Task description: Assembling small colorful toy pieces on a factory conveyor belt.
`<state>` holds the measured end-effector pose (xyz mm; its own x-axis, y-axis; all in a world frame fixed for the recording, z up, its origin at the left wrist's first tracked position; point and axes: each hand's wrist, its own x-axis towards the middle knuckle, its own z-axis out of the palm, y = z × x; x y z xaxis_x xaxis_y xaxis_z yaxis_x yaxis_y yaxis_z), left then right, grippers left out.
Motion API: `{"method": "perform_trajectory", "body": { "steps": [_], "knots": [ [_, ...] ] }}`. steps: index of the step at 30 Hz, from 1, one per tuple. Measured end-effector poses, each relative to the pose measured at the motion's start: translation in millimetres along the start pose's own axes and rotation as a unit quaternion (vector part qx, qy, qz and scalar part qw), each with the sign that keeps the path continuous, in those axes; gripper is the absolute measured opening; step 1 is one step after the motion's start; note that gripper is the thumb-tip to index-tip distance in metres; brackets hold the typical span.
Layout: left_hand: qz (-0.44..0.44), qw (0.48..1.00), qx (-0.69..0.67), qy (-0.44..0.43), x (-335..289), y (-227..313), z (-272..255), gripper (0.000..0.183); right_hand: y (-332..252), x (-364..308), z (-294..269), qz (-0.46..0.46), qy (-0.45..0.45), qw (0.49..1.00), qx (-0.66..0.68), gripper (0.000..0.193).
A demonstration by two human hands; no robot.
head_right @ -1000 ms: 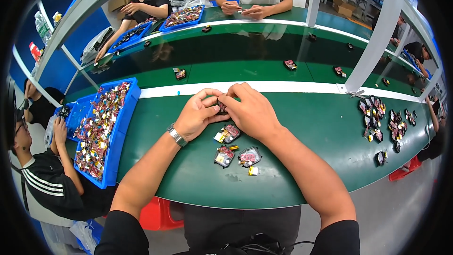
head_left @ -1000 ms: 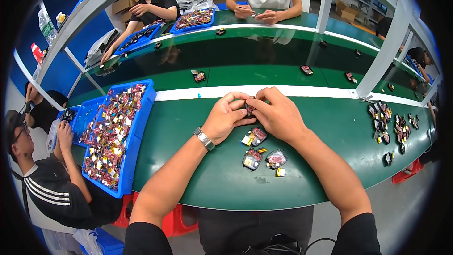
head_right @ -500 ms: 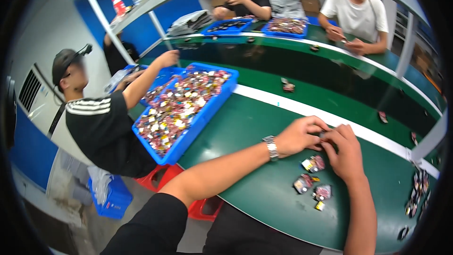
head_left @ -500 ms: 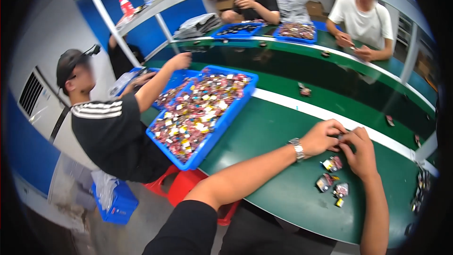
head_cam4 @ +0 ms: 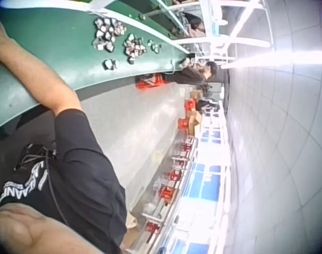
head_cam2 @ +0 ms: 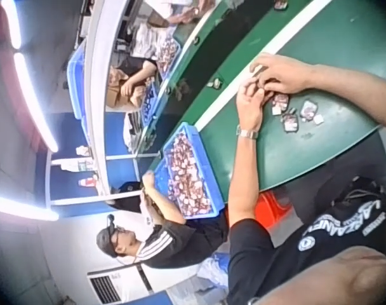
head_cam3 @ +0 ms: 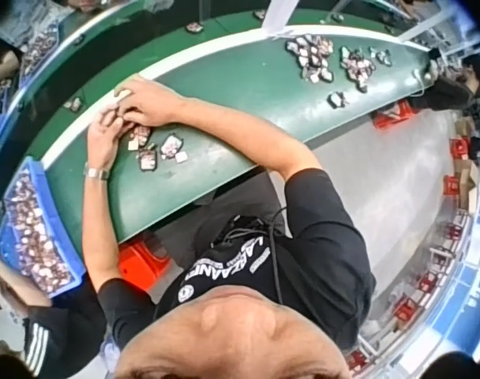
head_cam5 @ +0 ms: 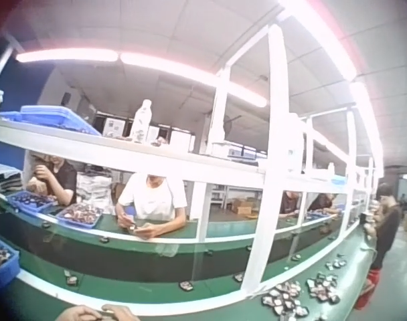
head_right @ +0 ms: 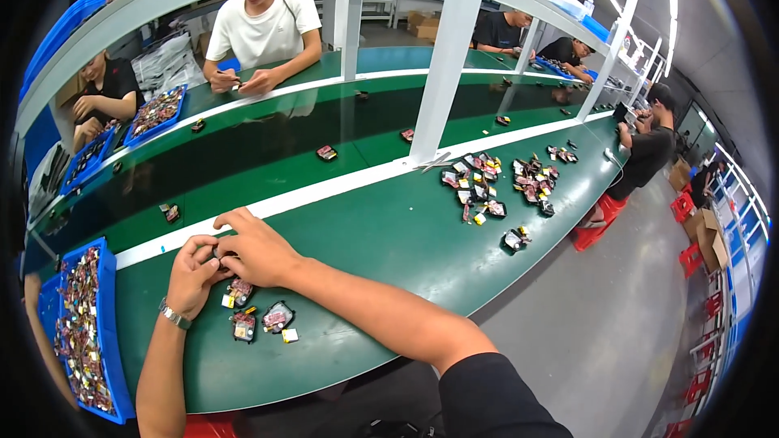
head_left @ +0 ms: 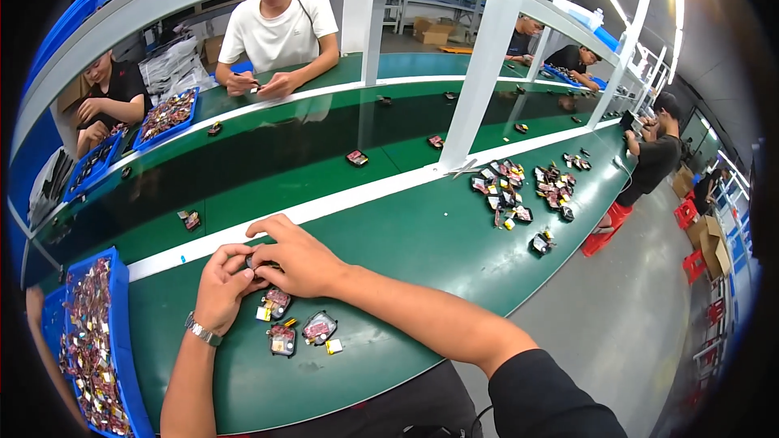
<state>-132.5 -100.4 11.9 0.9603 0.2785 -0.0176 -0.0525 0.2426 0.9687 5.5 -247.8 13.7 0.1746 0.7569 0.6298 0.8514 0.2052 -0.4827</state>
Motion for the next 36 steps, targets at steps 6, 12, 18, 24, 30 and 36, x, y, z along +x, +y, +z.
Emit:
{"method": "perform_trajectory", "body": {
  "steps": [6, 12, 18, 24, 30, 36],
  "knots": [
    [-0.003, 1.000, -0.023, -0.014, 7.1, -2.1, 5.6, 0.028, 4.4, -6.7, -3.0, 0.045, -0.008, 0.998, 0.050, 0.008],
    [0.023, 1.000, 0.005, -0.007, -5.8, 1.4, -5.3, 0.037, -4.6, 0.4, 12.9, 0.055, 0.007, 0.997, 0.058, 0.011],
    [0.030, 0.998, -0.013, -0.059, 6.6, -2.5, 2.0, 0.038, -3.5, -5.7, -7.2, 0.077, 0.002, 0.996, 0.049, 0.013],
    [0.000, 0.998, -0.007, -0.055, 2.0, 1.7, -3.7, 0.036, -10.2, -0.2, -2.8, 0.099, -0.017, 0.993, 0.055, 0.011],
    [0.028, 0.997, 0.010, -0.075, 2.4, 1.1, -4.2, 0.037, -8.9, 0.1, -0.9, 0.108, -0.009, 0.992, 0.065, 0.010],
    [-0.012, 0.998, -0.011, -0.055, 4.5, 4.0, -3.7, 0.042, -6.9, -0.6, -1.5, 0.114, 0.009, 0.991, 0.073, 0.010]
  ]
}}
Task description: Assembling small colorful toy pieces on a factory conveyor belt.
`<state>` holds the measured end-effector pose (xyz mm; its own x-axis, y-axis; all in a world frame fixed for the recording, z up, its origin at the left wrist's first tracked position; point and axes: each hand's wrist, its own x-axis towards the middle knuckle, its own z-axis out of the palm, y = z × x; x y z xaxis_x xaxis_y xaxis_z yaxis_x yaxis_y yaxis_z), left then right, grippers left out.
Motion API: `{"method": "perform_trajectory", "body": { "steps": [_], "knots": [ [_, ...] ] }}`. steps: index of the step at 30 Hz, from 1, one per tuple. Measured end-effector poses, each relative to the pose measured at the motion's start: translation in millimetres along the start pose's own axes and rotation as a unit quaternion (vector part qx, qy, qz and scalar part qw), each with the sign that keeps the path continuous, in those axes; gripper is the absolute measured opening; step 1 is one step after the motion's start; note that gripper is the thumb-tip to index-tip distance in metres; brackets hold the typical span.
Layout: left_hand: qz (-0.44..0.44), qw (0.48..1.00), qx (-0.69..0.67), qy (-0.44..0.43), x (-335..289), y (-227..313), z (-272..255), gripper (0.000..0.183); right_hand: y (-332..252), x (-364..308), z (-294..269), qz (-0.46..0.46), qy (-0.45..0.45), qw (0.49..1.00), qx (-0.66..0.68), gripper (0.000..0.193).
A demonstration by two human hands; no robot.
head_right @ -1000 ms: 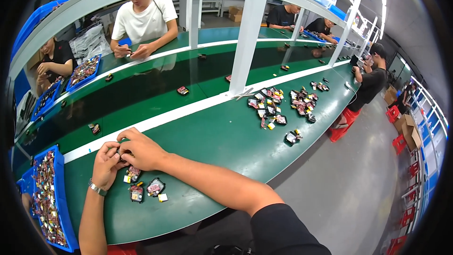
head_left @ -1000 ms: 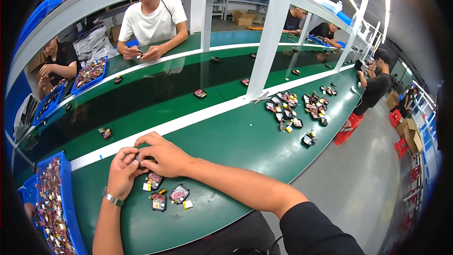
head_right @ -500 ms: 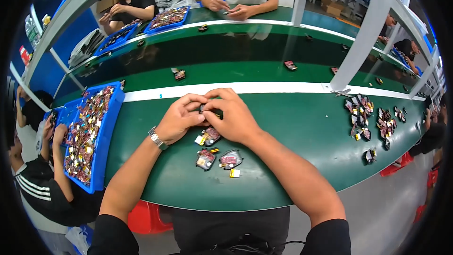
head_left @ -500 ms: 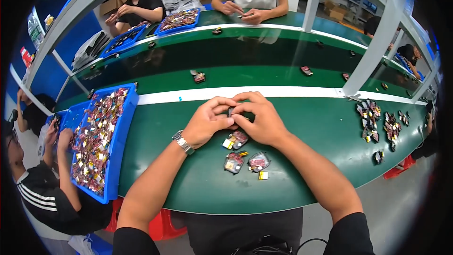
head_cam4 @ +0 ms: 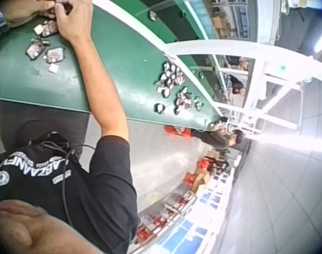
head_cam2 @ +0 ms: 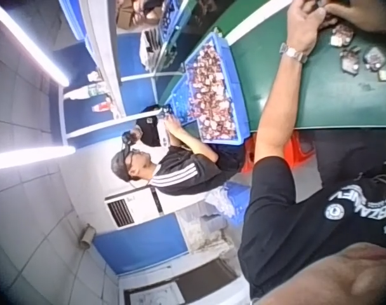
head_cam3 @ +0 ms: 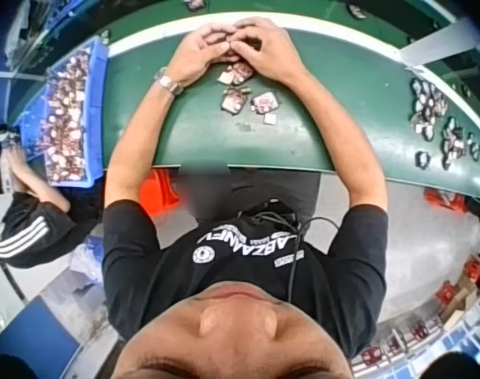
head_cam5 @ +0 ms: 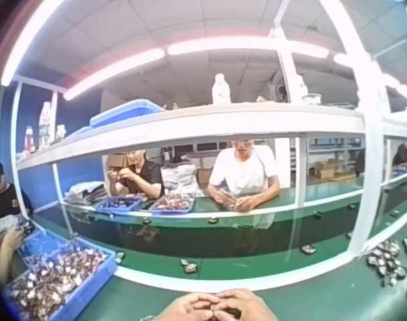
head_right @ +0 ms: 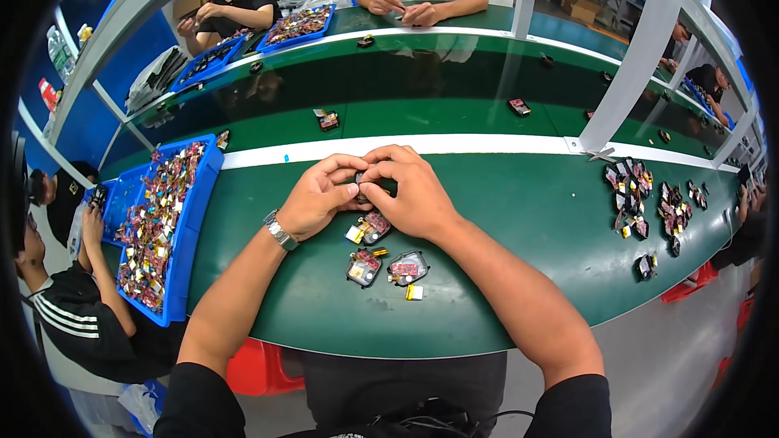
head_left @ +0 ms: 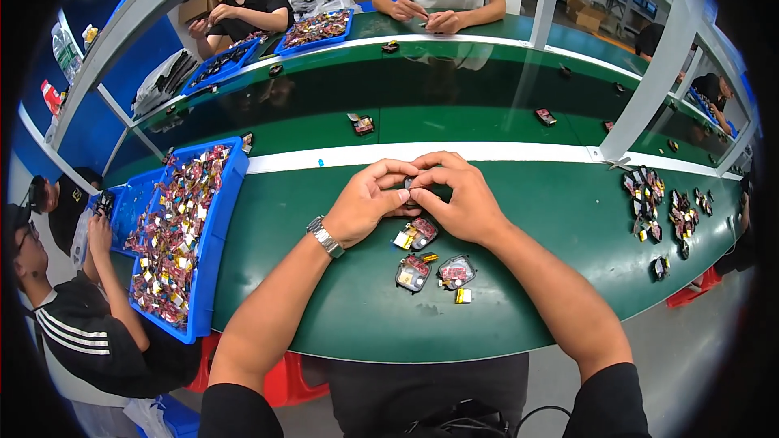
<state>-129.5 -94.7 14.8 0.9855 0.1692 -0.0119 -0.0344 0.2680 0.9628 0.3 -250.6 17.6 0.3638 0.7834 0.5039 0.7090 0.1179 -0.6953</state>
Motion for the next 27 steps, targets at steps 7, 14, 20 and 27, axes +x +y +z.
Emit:
{"method": "perform_trajectory", "body": {
  "steps": [7, 14, 20, 27],
  "knots": [
    [0.038, 0.999, 0.026, -0.011, -0.7, -2.4, 1.9, 0.040, 2.6, -0.5, 0.8, 0.019, -0.003, 0.999, 0.042, 0.011],
    [-0.001, 1.000, -0.008, -0.020, -0.2, -5.0, -4.6, 0.035, 0.9, 0.5, -4.2, 0.007, -0.036, 0.997, 0.060, 0.011],
    [0.000, 1.000, -0.016, 0.014, -0.1, -6.5, -2.4, 0.029, -3.4, -2.3, -5.6, -0.054, -0.048, 0.997, 0.004, 0.011],
    [0.017, 0.995, -0.096, -0.018, -0.1, -5.8, -4.4, 0.029, -9.1, -4.6, 3.7, -0.021, 0.033, 0.999, -0.016, 0.012]
  ]
}}
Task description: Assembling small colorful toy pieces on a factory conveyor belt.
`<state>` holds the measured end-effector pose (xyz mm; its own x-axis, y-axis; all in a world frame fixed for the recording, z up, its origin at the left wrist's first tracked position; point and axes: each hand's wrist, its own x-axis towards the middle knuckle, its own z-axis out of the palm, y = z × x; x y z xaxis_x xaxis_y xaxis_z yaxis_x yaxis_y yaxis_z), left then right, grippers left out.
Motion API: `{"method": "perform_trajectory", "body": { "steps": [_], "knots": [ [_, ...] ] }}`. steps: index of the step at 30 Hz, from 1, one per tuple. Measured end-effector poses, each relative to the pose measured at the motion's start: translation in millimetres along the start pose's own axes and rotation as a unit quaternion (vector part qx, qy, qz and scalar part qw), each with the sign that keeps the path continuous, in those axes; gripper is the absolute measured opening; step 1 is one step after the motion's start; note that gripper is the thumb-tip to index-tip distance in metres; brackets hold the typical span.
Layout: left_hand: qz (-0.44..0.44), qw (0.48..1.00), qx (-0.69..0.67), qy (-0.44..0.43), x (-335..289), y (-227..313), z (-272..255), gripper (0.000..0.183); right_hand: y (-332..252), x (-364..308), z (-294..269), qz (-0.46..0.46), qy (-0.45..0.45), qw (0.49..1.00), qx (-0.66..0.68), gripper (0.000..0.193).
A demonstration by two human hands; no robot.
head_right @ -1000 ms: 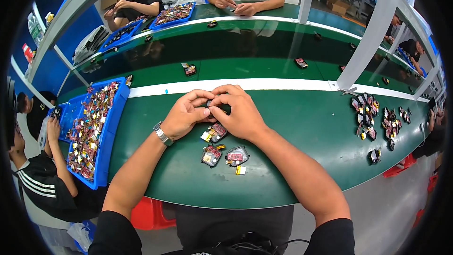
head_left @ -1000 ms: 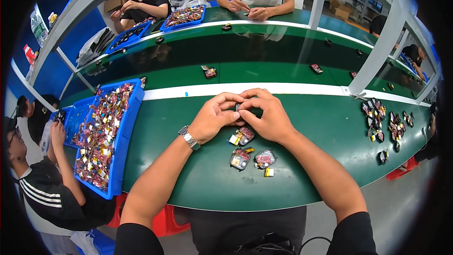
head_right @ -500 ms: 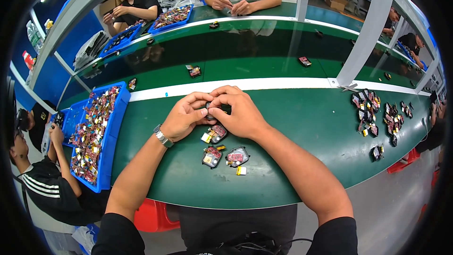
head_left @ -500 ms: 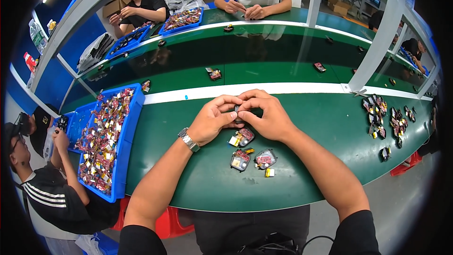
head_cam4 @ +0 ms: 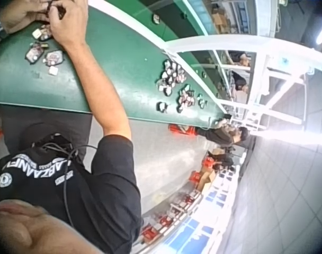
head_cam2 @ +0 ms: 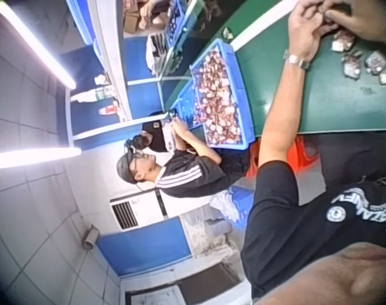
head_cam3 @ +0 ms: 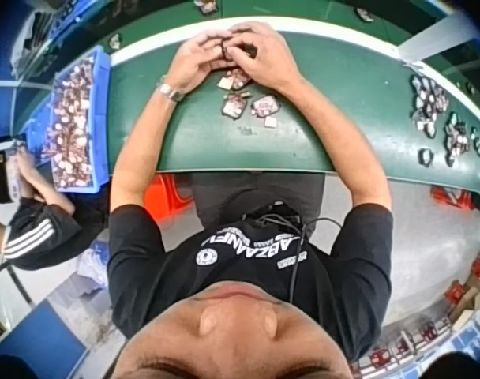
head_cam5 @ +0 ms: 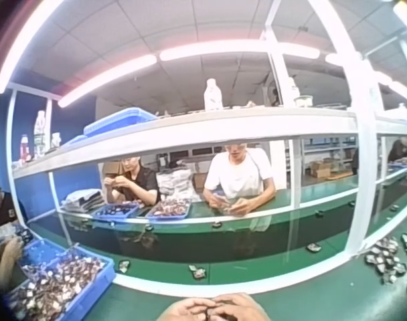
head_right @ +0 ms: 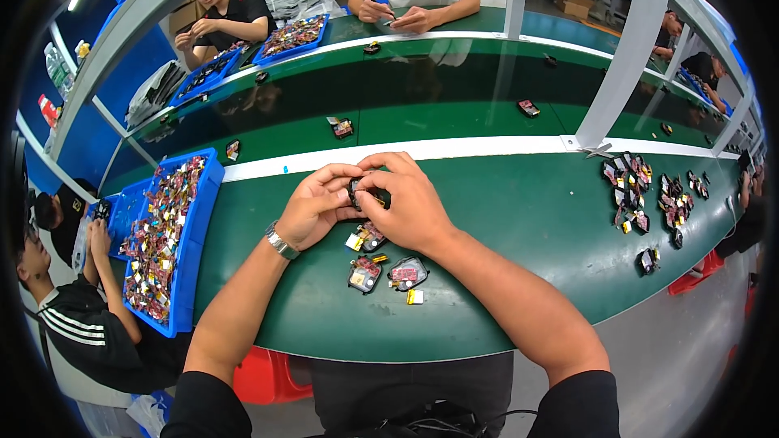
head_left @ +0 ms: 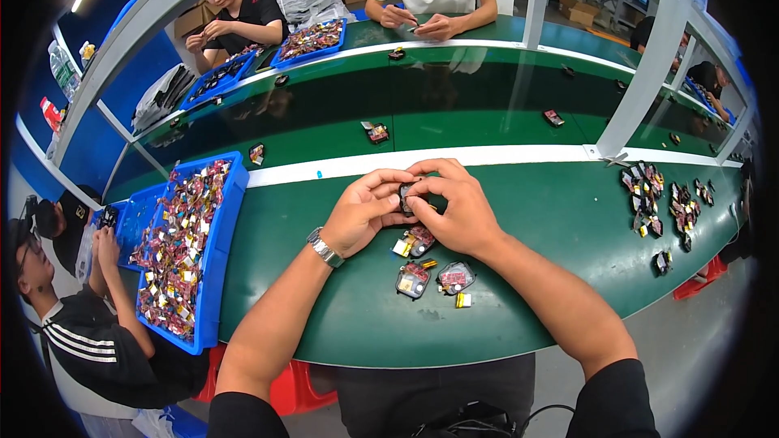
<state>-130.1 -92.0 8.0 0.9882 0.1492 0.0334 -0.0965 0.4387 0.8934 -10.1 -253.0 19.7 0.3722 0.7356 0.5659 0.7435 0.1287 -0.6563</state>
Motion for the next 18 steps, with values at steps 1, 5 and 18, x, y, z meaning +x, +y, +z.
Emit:
{"method": "perform_trajectory", "body": {
  "steps": [1, 5, 18],
  "knots": [
    [0.009, 1.000, 0.018, 0.000, -0.4, 0.1, 1.5, 0.029, 0.6, -0.3, 0.4, 0.002, 0.004, 1.000, 0.001, 0.012],
    [0.004, 0.999, 0.046, 0.012, -0.5, -0.3, 0.9, 0.029, 2.4, -0.9, 2.3, 0.015, -0.003, 1.000, 0.009, 0.013],
    [0.000, 0.998, 0.054, 0.027, -0.7, -1.8, 3.3, 0.025, -0.4, -6.0, 9.3, 0.006, 0.023, 0.999, -0.034, 0.012]
  ]
}}
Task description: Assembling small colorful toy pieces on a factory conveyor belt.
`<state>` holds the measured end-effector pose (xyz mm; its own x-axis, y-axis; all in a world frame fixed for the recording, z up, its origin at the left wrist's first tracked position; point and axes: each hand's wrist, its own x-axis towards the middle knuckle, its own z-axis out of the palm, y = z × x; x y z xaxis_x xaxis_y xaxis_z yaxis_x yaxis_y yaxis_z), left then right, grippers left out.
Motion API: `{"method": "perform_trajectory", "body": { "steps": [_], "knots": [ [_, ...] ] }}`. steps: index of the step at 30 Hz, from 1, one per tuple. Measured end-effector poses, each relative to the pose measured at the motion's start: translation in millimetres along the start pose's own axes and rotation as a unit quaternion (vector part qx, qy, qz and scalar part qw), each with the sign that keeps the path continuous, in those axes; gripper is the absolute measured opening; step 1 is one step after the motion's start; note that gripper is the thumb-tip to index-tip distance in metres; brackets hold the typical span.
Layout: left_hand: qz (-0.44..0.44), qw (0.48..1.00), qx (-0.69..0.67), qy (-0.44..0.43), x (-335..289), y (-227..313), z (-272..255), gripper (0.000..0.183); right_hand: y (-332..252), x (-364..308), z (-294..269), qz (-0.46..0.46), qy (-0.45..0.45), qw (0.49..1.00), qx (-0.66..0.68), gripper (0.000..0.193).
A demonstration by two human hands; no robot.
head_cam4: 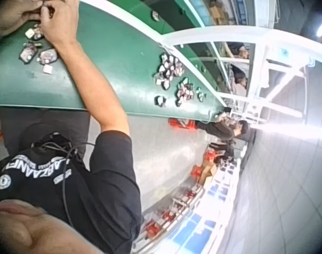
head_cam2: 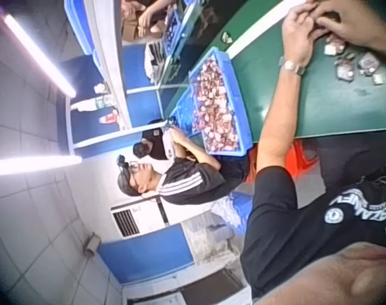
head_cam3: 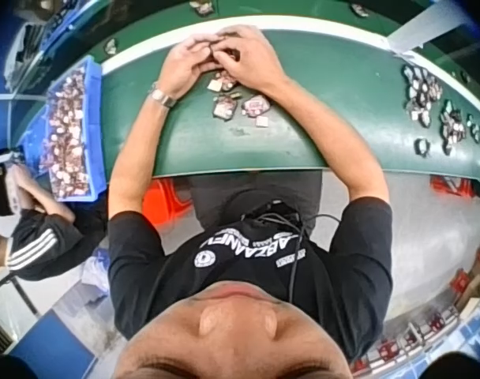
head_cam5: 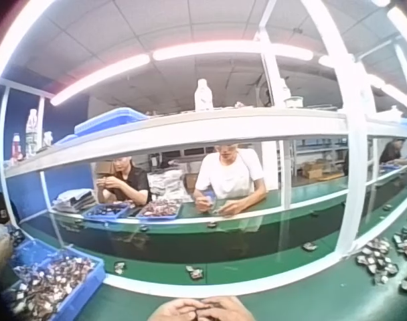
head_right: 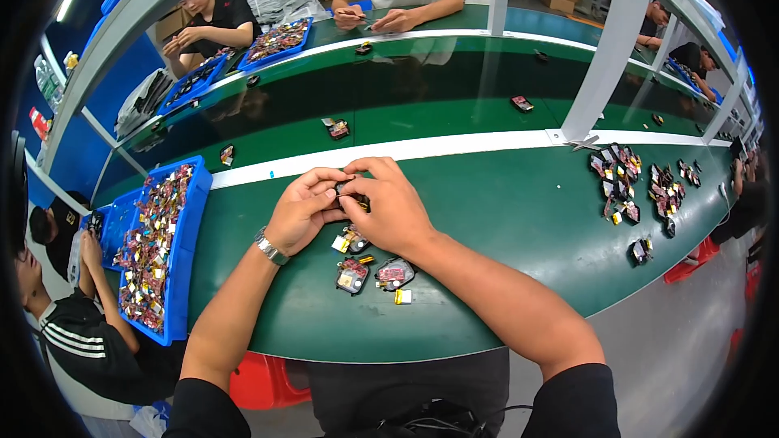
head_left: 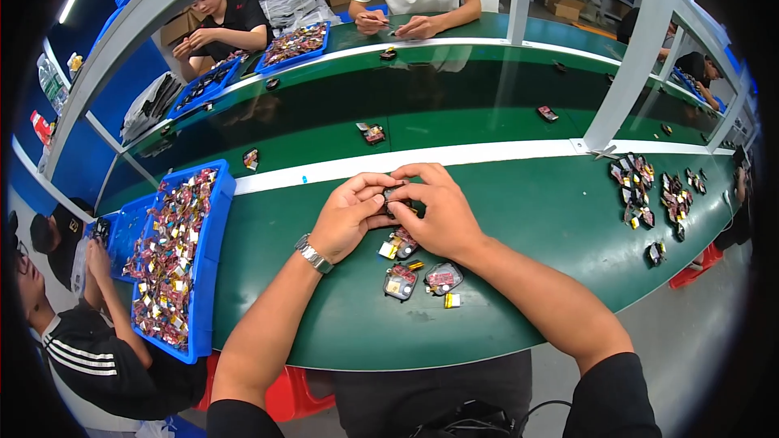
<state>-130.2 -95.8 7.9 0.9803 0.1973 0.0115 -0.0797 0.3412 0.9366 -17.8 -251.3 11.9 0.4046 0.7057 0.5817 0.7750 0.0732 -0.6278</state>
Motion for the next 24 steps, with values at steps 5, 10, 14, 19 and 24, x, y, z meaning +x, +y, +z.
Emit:
{"method": "perform_trajectory", "body": {
  "steps": [5, 10, 14, 19, 24],
  "knots": [
    [-0.003, 1.000, 0.016, 0.017, -1.1, -1.0, 1.8, 0.025, -0.5, -2.4, 1.3, -0.005, 0.013, 1.000, 0.000, 0.011],
    [0.016, 1.000, -0.016, -0.009, 6.7, -8.0, 6.7, 0.035, 11.7, -8.8, 2.9, -0.038, 0.067, 0.997, -0.004, 0.011],
    [0.033, 0.998, 0.038, 0.049, -7.2, -1.3, -7.3, 0.031, 3.0, 0.8, 21.6, -0.040, 0.065, 0.996, 0.056, 0.011],
    [0.029, 0.999, 0.014, 0.027, 12.2, -10.1, -0.4, 0.031, 11.2, -0.7, 6.8, -0.022, 0.084, 0.995, 0.053, 0.007],
    [0.079, 0.992, 0.063, 0.080, -14.9, -2.6, -21.0, 0.029, -0.7, 5.0, 32.1, -0.076, 0.063, 0.991, 0.091, 0.015]
  ]
}}
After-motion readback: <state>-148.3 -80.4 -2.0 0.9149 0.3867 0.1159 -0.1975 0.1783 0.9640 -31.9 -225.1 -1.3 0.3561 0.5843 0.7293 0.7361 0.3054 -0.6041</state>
